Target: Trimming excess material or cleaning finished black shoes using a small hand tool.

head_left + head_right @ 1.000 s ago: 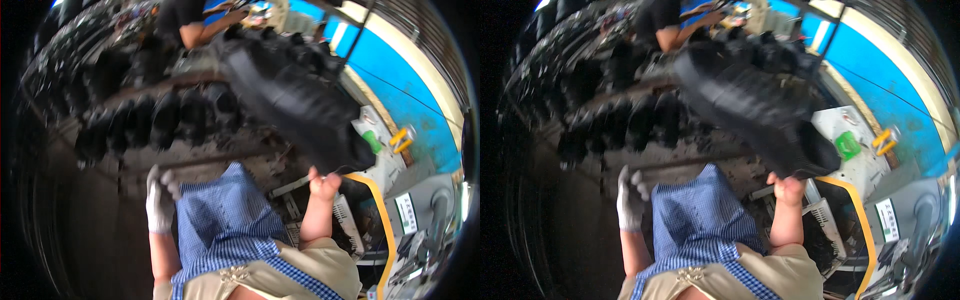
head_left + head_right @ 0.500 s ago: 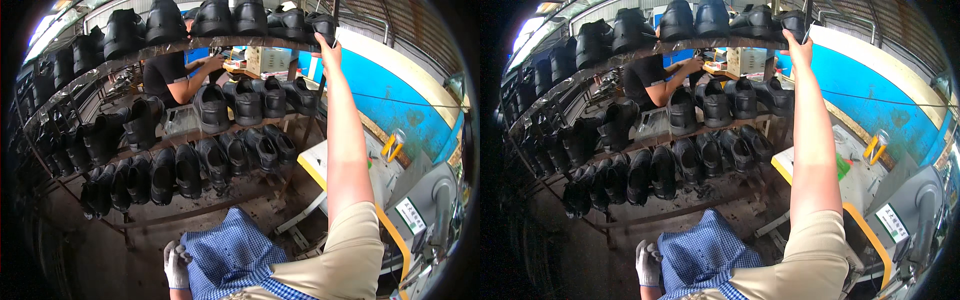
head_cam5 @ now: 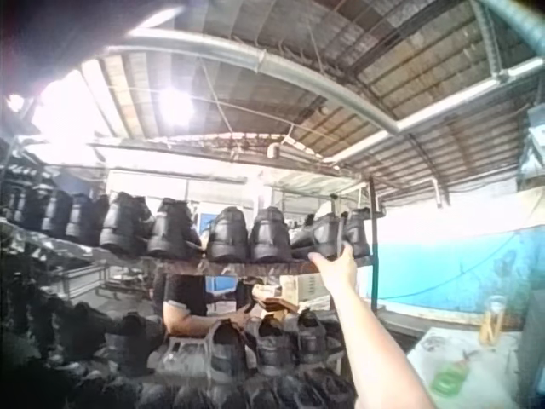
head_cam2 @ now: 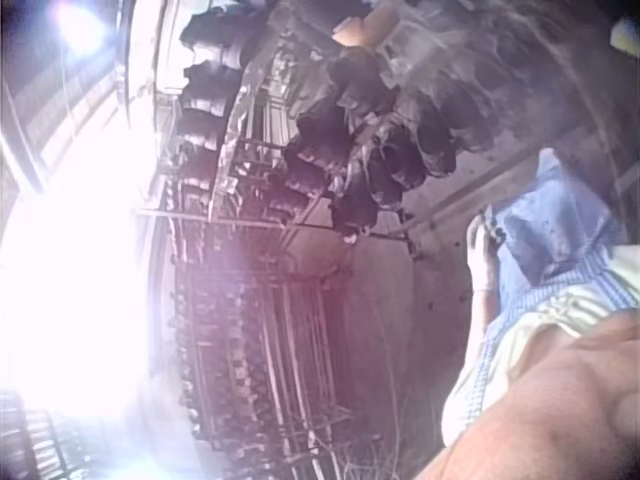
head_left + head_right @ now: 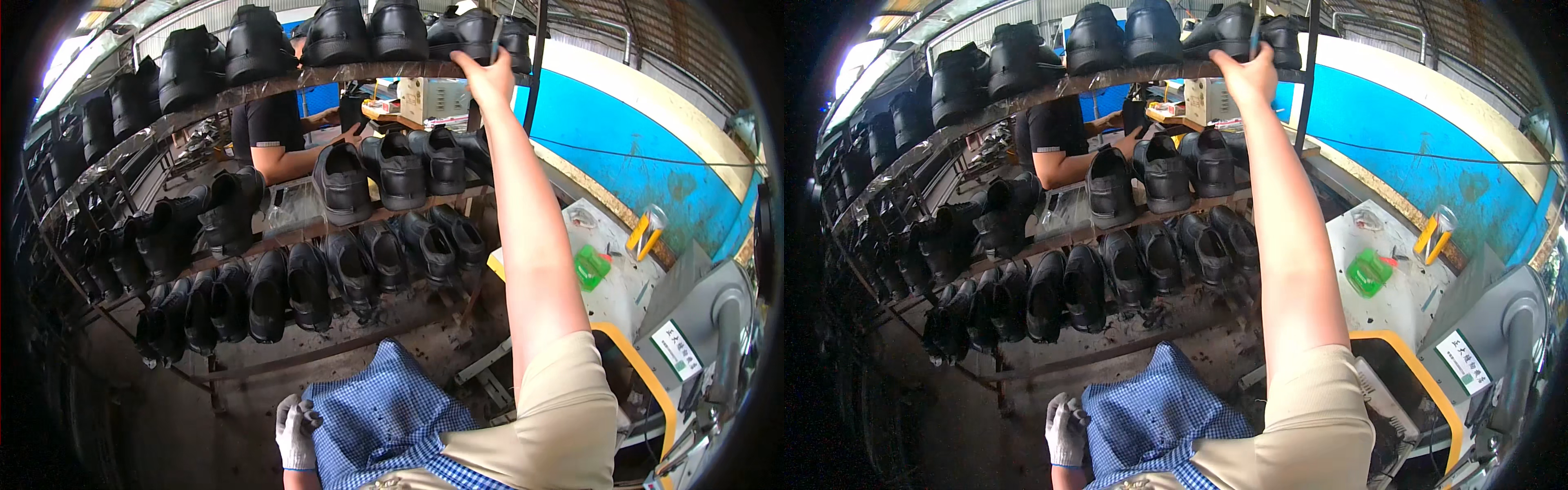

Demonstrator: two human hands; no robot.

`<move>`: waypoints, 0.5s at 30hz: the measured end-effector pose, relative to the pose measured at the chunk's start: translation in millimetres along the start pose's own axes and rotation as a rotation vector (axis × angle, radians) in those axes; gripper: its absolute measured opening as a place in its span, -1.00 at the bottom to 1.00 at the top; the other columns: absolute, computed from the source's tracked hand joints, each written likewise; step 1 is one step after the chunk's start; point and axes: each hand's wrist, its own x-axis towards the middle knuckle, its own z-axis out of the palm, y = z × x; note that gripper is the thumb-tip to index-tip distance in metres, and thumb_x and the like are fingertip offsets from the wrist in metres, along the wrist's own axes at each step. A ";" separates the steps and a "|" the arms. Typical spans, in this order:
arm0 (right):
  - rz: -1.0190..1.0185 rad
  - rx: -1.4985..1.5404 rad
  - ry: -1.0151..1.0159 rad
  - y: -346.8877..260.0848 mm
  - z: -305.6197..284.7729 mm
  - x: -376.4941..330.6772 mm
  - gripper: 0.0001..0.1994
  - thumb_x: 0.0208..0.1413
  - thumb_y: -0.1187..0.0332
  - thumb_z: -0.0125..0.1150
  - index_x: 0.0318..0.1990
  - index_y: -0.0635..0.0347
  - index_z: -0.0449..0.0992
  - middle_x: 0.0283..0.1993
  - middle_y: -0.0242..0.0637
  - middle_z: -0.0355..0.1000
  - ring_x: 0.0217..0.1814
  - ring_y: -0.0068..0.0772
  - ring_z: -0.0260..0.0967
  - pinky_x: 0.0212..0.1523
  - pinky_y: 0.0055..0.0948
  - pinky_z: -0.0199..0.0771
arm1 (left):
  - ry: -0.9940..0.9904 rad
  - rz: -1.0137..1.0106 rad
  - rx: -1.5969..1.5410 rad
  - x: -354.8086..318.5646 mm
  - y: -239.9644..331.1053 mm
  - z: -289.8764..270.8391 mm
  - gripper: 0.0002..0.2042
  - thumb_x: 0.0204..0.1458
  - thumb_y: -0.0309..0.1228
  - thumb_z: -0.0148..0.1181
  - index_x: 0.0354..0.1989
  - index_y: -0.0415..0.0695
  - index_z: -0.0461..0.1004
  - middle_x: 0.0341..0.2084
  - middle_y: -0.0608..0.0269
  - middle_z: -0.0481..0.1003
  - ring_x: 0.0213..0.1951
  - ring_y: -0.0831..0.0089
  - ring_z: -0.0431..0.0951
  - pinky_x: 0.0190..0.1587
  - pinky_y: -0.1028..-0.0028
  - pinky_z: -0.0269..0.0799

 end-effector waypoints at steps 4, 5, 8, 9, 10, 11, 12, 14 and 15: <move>-0.589 0.796 0.367 -2.1 -21.2 -71.7 -0.20 -0.15 0.36 0.46 0.24 0.31 0.11 0.13 -0.08 0.29 0.10 -0.32 0.35 0.10 -0.33 0.39 | -0.065 -0.036 0.051 -8.5 -0.6 1.6 -0.77 0.16 -0.41 0.14 -0.03 -0.13 0.39 -0.34 0.18 0.49 -0.42 0.46 0.48 -0.37 0.46 0.45; -0.568 0.778 0.453 -20.1 -38.3 -120.6 -0.23 -0.13 0.43 0.42 0.24 0.31 0.10 0.13 -0.10 0.28 0.09 -0.30 0.34 0.13 -0.29 0.39 | -0.099 -0.031 0.062 -13.3 0.0 1.6 -0.77 0.16 -0.42 0.14 -0.03 -0.13 0.39 -0.34 0.17 0.49 -0.41 0.46 0.49 -0.37 0.46 0.46; -0.491 0.607 0.488 39.5 -89.1 -235.4 -0.36 -0.09 0.55 0.27 0.20 0.32 0.18 0.13 -0.11 0.28 0.11 -0.23 0.34 0.20 -0.23 0.35 | -0.175 -0.029 0.085 -26.5 12.8 7.3 -0.76 0.15 -0.38 0.17 -0.04 -0.14 0.40 -0.34 0.18 0.49 -0.39 0.43 0.49 -0.28 0.40 0.47; -0.370 0.977 0.434 12.2 -86.9 -280.5 -0.33 -0.14 0.49 0.29 0.21 0.31 0.20 0.12 -0.16 0.30 0.10 -0.27 0.35 0.20 -0.32 0.32 | -0.315 0.084 0.138 -30.1 20.9 12.0 -0.67 0.13 -0.31 0.19 0.01 -0.19 0.37 -0.28 0.14 0.49 -0.32 0.37 0.49 -0.19 0.34 0.46; -0.228 1.340 0.374 -19.2 -82.3 -317.9 -0.30 -0.18 0.43 0.31 0.21 0.30 0.23 0.12 -0.21 0.32 0.09 -0.32 0.36 0.21 -0.41 0.28 | -0.454 0.196 0.192 -34.3 29.1 17.0 -0.58 0.12 -0.25 0.20 0.07 -0.23 0.34 -0.21 0.11 0.49 -0.24 0.31 0.49 -0.11 0.28 0.44; -0.205 1.333 0.366 -16.5 -84.4 -337.2 -0.30 -0.18 0.43 0.31 0.21 0.30 0.23 0.12 -0.21 0.32 0.09 -0.32 0.36 0.21 -0.41 0.28 | -0.416 0.306 0.221 -40.2 35.7 26.7 -0.52 0.11 -0.21 0.21 0.12 -0.23 0.32 -0.16 0.09 0.48 -0.16 0.28 0.47 -0.03 0.26 0.41; -0.291 1.035 0.104 -8.2 -81.3 -354.2 -0.27 -0.22 0.43 0.33 0.22 0.30 0.21 0.13 -0.19 0.31 0.10 -0.28 0.36 0.18 -0.37 0.32 | -0.359 0.418 0.256 -46.1 42.9 39.8 -0.45 0.09 -0.18 0.21 0.18 -0.24 0.29 -0.10 0.07 0.46 -0.08 0.24 0.45 0.05 0.24 0.37; -0.453 0.449 -0.458 13.1 -64.1 -390.8 -0.20 -0.28 0.43 0.39 0.23 0.30 0.18 0.14 -0.15 0.30 0.10 -0.21 0.36 0.12 -0.28 0.39 | -0.361 0.719 0.486 -49.4 66.6 63.9 -0.43 0.08 -0.21 0.21 0.21 -0.26 0.29 -0.01 0.03 0.43 0.05 0.19 0.40 0.11 0.24 0.33; -0.226 0.521 -0.678 19.9 -50.9 -401.7 -0.15 -0.34 0.37 0.45 0.23 0.29 0.19 0.12 -0.15 0.30 0.08 -0.20 0.37 0.09 -0.30 0.39 | -0.332 0.909 0.707 -46.6 78.0 77.6 -0.45 0.06 -0.22 0.21 0.18 -0.28 0.32 -0.01 0.03 0.45 0.06 0.17 0.41 0.11 0.23 0.33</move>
